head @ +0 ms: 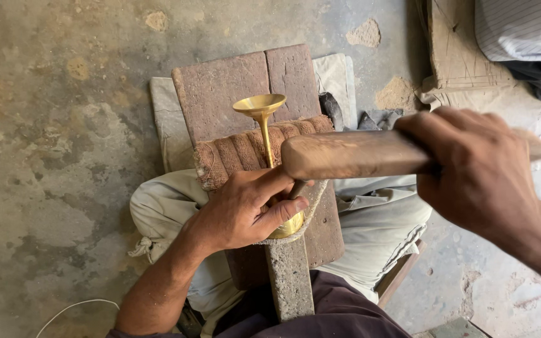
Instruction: The person sits on the floor and hammers a brass candlestick-shaped object resting on a stone block, holding a metal punch against the brass with one hand and striking it with a wooden mallet in the other. They reposition the punch and rotate the object between strikes, working around its surface.
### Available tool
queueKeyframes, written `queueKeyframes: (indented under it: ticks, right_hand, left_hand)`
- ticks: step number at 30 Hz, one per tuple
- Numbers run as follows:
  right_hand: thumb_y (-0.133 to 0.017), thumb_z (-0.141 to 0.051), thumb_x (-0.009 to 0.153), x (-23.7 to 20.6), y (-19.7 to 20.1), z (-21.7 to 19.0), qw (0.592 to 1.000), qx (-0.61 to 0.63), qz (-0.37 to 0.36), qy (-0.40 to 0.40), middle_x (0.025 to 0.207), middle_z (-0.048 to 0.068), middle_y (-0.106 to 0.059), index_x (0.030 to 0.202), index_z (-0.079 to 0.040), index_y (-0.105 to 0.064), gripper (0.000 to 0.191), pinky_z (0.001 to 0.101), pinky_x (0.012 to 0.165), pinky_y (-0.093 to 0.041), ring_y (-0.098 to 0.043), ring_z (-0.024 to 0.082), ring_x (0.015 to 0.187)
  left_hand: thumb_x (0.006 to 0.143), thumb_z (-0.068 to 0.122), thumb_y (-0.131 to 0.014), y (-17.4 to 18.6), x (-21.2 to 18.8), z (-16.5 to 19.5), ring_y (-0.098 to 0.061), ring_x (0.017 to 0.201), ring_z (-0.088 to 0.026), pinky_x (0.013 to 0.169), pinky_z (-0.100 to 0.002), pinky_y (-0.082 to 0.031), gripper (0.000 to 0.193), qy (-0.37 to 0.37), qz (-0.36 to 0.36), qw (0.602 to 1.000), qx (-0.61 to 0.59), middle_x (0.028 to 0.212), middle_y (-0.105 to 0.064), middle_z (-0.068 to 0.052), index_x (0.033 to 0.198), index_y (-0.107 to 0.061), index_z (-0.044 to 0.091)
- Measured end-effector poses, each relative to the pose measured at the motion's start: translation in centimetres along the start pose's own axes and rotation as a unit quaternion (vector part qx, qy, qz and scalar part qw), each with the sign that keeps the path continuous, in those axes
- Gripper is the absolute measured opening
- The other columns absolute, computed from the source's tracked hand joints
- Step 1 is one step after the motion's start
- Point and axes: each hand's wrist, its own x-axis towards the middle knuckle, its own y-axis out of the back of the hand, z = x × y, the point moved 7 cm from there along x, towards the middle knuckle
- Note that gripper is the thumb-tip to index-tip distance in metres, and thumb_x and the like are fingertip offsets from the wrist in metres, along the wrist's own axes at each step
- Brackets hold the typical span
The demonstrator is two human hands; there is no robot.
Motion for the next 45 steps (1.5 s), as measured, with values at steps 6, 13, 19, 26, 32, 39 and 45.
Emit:
queueKeyframes:
  ticks: [6,13,19,26,32,39,45]
  right_hand:
    - [-0.075,-0.006,0.084,-0.3,-0.9,2.0,0.975,0.174,-0.035,-0.137,0.092,0.015,-0.074,0.115,0.003,-0.065,0.034,0.0351,0.066,-0.064,-0.075,0.025,0.076]
    - [-0.076,-0.011,0.083,-0.2,-0.7,2.1,0.964,0.236,0.009,-0.118,0.088,0.012,-0.076,0.104,-0.003,-0.072,0.023,0.0370,0.065,-0.061,-0.076,0.022,0.071]
    - [-0.073,-0.010,0.081,-0.4,-0.7,2.3,0.969,0.218,0.010,-0.116,0.091,0.011,-0.076,0.104,-0.005,-0.073,0.023,0.0379,0.071,-0.061,-0.075,0.021,0.077]
    - [-0.075,-0.010,0.083,-0.8,-0.6,2.6,0.915,0.361,0.024,-0.181,0.100,0.012,-0.072,0.117,0.000,-0.063,0.037,0.0379,0.076,-0.064,-0.073,0.021,0.089]
    - [-0.080,-0.006,0.080,-0.1,1.7,1.3,0.957,0.273,0.047,-0.086,0.098,0.013,-0.075,0.114,-0.004,-0.069,0.036,0.0415,0.085,-0.064,-0.075,0.022,0.086]
    - [-0.077,-0.003,0.081,-0.4,2.0,1.4,0.977,0.178,0.090,-0.068,0.104,0.021,-0.072,0.121,0.006,-0.066,0.043,0.0430,0.076,-0.059,-0.070,0.028,0.089]
    - [-0.082,-0.006,0.075,-0.3,1.1,0.8,0.998,-0.039,0.041,-0.015,0.095,0.012,-0.077,0.113,-0.004,-0.075,0.039,0.0435,0.075,-0.059,-0.071,0.024,0.079]
  left_hand:
    - [0.102,0.027,-0.072,-0.3,-0.1,-0.2,-0.058,0.059,-0.014,0.053,-0.036,-0.044,0.022,-0.003,-0.011,1.000,0.002,0.074,-0.058,-0.002,0.106,-0.062,0.007]
    - [0.103,0.025,-0.068,0.1,-0.4,0.3,-0.061,0.066,-0.016,0.056,-0.036,-0.047,0.030,-0.032,0.006,0.999,-0.007,0.080,-0.060,-0.003,0.123,-0.059,0.006]
    - [0.103,0.026,-0.068,-0.3,-0.3,-0.1,-0.061,0.062,-0.014,0.053,-0.035,-0.046,0.033,-0.042,0.004,0.999,-0.012,0.078,-0.061,-0.002,0.128,-0.059,0.008]
    - [0.103,0.027,-0.068,-0.4,-0.4,-0.4,-0.057,0.058,-0.013,0.052,-0.034,-0.044,0.039,-0.043,-0.005,0.999,-0.011,0.075,-0.058,0.000,0.135,-0.056,0.008]
    - [0.103,0.026,-0.070,-0.4,-0.5,-0.5,-0.058,0.060,-0.013,0.054,-0.035,-0.044,0.033,-0.050,-0.004,0.999,-0.019,0.077,-0.059,-0.001,0.128,-0.057,0.009]
    - [0.103,0.027,-0.069,-0.6,-0.4,-0.6,-0.060,0.063,-0.013,0.055,-0.035,-0.045,0.031,-0.049,-0.016,0.998,-0.031,0.079,-0.060,-0.002,0.126,-0.058,0.009]
    - [0.104,0.025,-0.067,-0.2,-0.3,-0.2,-0.064,0.067,-0.012,0.057,-0.034,-0.048,0.032,-0.066,-0.012,0.996,-0.058,0.083,-0.064,-0.001,0.130,-0.057,0.009]
